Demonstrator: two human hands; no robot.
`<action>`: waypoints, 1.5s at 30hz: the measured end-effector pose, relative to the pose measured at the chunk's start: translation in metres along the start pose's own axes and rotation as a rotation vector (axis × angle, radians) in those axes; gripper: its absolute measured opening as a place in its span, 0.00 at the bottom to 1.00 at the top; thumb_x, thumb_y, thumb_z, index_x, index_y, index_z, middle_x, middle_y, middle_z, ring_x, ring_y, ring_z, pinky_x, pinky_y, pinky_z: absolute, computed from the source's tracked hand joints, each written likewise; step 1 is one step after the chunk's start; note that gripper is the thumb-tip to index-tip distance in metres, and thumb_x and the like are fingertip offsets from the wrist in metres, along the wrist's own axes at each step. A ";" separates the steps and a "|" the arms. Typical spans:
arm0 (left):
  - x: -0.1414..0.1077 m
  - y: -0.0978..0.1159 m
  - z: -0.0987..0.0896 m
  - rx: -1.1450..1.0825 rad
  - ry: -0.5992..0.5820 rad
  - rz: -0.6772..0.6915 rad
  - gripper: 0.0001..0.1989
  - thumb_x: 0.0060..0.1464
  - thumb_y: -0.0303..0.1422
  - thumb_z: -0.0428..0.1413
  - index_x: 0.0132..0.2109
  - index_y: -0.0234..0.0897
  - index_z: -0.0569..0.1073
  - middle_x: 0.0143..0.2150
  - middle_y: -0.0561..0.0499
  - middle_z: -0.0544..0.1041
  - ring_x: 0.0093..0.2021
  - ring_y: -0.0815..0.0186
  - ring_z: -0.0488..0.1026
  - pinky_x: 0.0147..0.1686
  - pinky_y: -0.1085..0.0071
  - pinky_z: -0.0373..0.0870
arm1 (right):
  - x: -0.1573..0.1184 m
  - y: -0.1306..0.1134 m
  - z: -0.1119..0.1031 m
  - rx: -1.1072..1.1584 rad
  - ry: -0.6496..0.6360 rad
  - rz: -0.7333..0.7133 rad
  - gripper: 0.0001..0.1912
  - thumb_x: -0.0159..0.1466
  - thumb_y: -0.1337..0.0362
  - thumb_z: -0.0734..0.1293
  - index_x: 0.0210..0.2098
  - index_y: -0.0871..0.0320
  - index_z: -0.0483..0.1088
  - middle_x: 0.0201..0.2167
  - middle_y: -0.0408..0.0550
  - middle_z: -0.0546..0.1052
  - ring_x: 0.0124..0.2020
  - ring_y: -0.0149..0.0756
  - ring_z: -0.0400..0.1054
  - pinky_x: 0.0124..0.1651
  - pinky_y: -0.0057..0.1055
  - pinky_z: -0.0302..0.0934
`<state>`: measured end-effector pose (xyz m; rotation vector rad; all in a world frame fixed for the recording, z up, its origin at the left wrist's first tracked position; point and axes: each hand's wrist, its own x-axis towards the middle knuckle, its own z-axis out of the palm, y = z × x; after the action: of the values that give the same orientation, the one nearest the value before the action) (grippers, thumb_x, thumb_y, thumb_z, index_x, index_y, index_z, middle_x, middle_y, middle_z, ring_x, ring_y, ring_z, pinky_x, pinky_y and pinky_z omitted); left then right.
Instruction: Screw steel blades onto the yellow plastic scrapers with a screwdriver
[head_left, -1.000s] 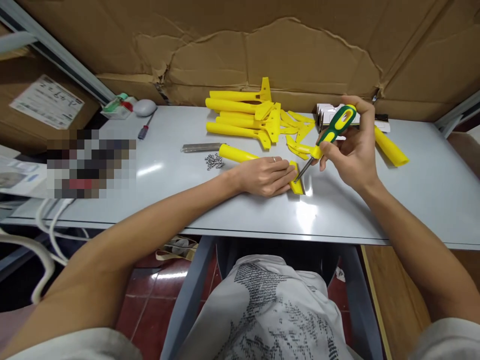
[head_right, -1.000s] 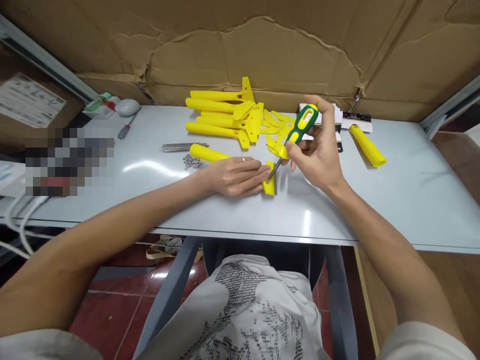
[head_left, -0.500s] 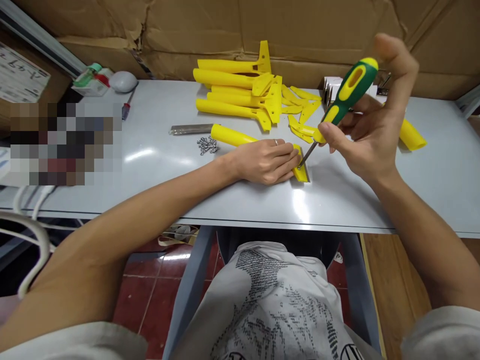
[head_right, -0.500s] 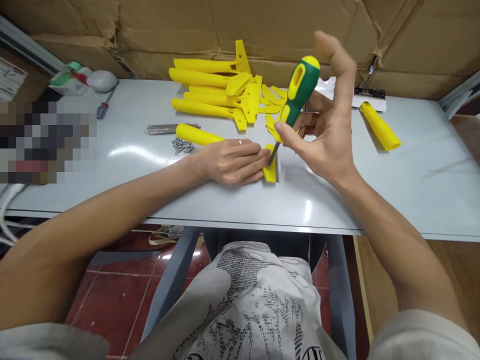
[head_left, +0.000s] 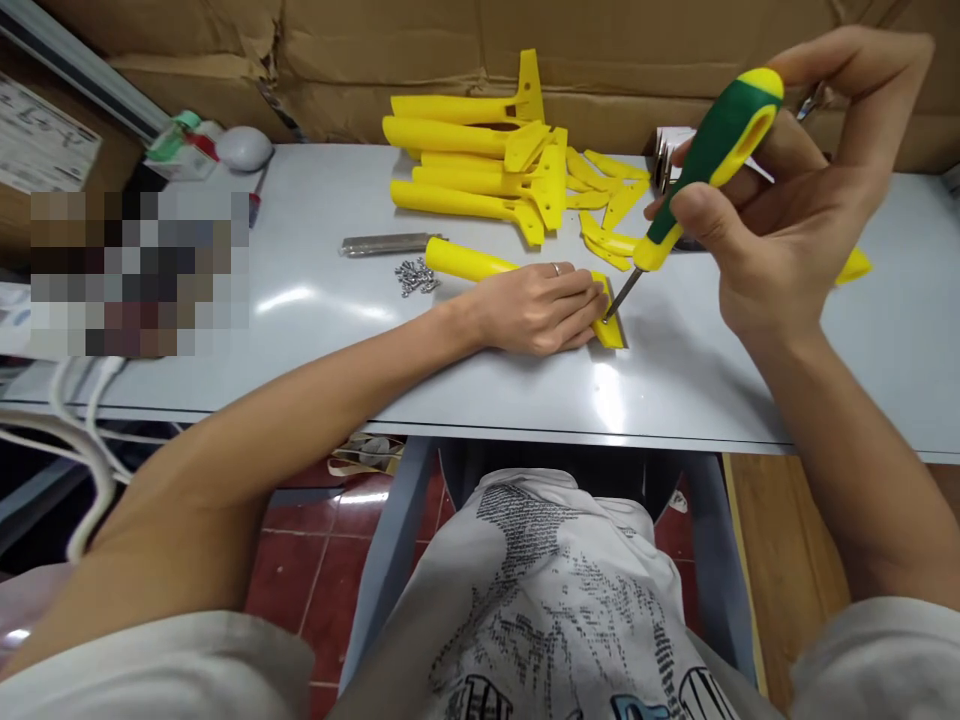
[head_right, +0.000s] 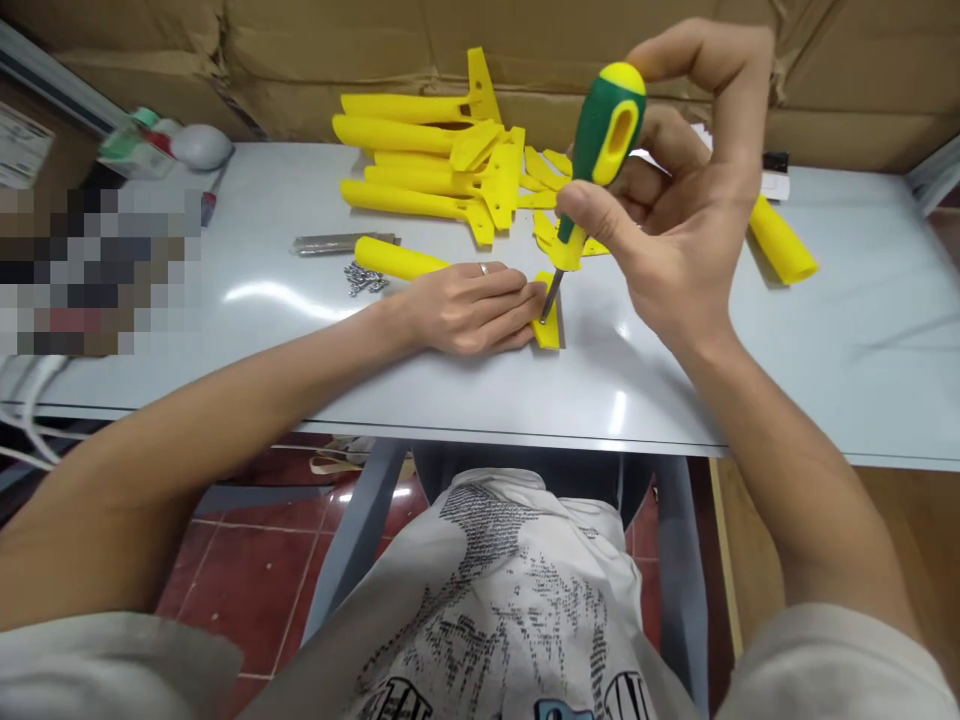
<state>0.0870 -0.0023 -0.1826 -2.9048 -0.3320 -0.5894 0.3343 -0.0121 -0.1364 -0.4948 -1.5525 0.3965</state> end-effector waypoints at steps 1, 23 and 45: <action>0.000 0.000 0.001 0.007 0.004 -0.003 0.21 0.82 0.39 0.48 0.57 0.34 0.84 0.52 0.37 0.87 0.49 0.52 0.86 0.45 0.50 0.87 | 0.000 -0.002 0.001 -0.025 0.006 -0.025 0.29 0.63 0.40 0.86 0.60 0.34 0.81 0.58 0.39 0.73 0.45 0.30 0.76 0.45 0.28 0.81; 0.001 0.002 -0.002 0.452 0.177 0.277 0.19 0.83 0.33 0.50 0.49 0.30 0.84 0.46 0.41 0.88 0.43 0.60 0.84 0.36 0.65 0.80 | 0.005 -0.013 0.000 0.138 -0.022 0.072 0.17 0.68 0.45 0.83 0.54 0.38 0.86 0.39 0.43 0.75 0.34 0.36 0.73 0.35 0.37 0.74; 0.001 0.003 0.000 0.424 0.151 0.256 0.17 0.83 0.30 0.50 0.53 0.27 0.84 0.47 0.39 0.88 0.46 0.59 0.84 0.38 0.63 0.80 | 0.010 0.018 -0.011 0.166 -0.012 0.030 0.27 0.56 0.37 0.86 0.52 0.29 0.86 0.44 0.40 0.80 0.35 0.38 0.81 0.39 0.43 0.83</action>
<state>0.0887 -0.0048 -0.1830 -2.4289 -0.0516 -0.6049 0.3460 0.0084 -0.1370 -0.3877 -1.5106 0.5476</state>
